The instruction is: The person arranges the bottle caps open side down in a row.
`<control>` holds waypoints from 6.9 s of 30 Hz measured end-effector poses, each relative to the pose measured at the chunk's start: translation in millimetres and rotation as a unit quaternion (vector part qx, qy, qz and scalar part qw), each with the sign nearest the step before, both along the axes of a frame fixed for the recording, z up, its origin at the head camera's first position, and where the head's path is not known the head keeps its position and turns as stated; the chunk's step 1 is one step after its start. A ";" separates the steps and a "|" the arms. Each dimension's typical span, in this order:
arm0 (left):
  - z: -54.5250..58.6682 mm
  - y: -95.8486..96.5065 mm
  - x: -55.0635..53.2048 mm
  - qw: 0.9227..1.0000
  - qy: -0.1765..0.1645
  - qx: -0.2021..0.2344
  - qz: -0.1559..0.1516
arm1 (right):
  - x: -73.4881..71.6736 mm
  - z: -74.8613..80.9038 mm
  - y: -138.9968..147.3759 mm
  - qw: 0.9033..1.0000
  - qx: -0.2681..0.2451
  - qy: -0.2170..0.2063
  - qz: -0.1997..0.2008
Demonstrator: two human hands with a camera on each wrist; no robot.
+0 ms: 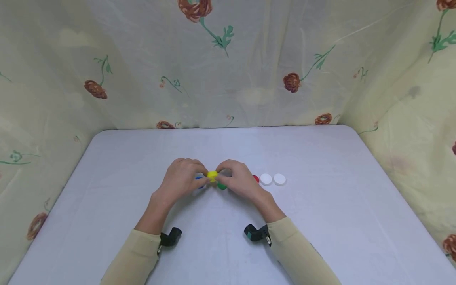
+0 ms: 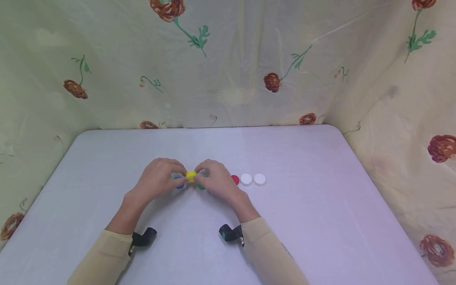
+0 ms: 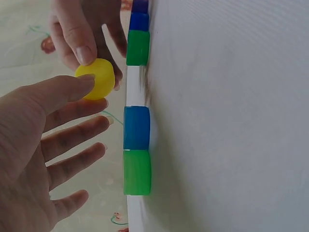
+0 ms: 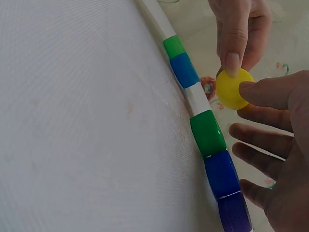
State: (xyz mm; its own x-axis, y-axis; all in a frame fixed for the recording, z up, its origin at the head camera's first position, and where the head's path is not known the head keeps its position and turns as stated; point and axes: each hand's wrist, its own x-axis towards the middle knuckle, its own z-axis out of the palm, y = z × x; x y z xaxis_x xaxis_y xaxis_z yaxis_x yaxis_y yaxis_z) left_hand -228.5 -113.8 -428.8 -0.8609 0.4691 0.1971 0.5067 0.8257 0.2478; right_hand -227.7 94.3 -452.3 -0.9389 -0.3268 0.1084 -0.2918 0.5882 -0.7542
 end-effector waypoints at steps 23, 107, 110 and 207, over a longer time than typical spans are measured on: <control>1.1 1.9 2.8 1.000 -0.006 -0.017 0.001 | 0.6 2.5 0.6 1.000 -0.014 -0.015 -0.004; -6.7 5.5 2.6 0.998 -0.053 -0.032 0.016 | 1.8 0.7 -5.2 0.997 0.064 -0.005 0.041; -7.5 6.3 1.4 0.998 -0.048 -0.037 0.016 | -0.1 -1.2 -5.2 0.997 0.072 0.005 0.041; -5.3 -17.4 5.8 0.996 -0.048 -0.063 0.035 | 6.4 -7.1 -45.4 0.991 0.124 0.044 0.036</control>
State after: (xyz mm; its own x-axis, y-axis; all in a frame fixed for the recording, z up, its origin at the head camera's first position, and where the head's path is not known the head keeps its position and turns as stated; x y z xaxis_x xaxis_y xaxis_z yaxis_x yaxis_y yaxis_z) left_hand -222.7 -131.2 -434.1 -0.9043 0.4232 0.0553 0.4258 0.8857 0.1850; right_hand -221.3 48.9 -459.3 -0.9027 -0.4192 0.0972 -0.3981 0.7279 -0.5583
